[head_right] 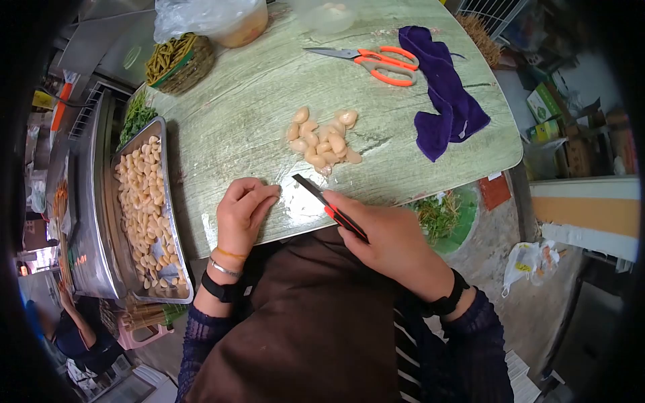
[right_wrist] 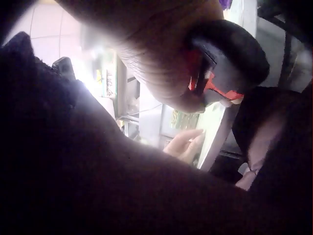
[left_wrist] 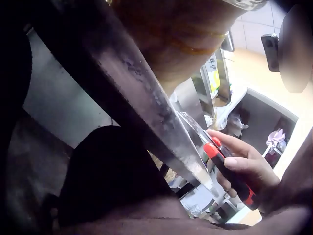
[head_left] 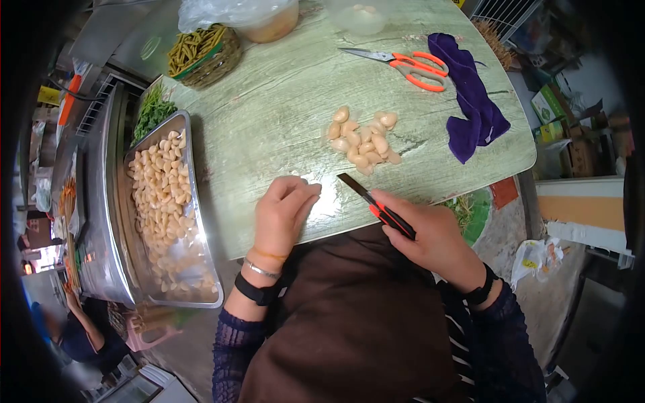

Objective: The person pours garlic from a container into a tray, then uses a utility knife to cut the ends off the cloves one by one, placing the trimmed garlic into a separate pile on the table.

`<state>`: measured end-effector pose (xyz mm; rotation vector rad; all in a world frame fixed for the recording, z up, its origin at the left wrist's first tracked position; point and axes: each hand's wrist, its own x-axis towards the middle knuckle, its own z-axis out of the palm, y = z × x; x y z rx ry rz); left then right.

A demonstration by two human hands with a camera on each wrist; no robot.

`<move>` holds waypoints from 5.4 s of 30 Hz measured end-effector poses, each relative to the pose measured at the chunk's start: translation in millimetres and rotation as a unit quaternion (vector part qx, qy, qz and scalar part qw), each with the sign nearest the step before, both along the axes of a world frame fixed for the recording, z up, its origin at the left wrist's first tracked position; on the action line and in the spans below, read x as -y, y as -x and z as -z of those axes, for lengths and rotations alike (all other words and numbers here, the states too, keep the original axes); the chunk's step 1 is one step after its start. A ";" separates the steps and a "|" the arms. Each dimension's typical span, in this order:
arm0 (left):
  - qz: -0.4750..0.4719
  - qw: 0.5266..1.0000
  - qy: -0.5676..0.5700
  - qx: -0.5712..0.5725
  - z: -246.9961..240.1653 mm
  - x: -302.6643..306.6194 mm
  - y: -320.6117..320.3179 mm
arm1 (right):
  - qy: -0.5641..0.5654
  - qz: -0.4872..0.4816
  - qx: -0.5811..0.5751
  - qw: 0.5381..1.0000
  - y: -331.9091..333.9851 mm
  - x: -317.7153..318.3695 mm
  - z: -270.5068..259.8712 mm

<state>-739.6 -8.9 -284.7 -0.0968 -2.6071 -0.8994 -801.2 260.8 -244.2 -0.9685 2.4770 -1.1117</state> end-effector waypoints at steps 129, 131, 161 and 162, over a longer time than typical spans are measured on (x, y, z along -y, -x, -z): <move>0.053 0.993 0.028 -0.097 8.0 -14.4 -20.8 | -0.113 -0.144 -0.100 0.978 2.0 13.9 0.1; 0.047 0.995 0.022 -0.089 8.0 -15.4 -20.2 | -0.146 -0.141 -0.074 0.976 -1.6 2.4 -3.6; -0.007 0.987 -0.161 0.028 -11.7 -9.4 -21.5 | -0.008 -0.030 -0.009 0.999 -5.9 -2.6 -6.8; 0.000 0.993 -0.119 0.014 -2.9 -13.7 -24.2 | -0.005 -0.033 -0.003 0.999 -6.0 -1.1 -4.6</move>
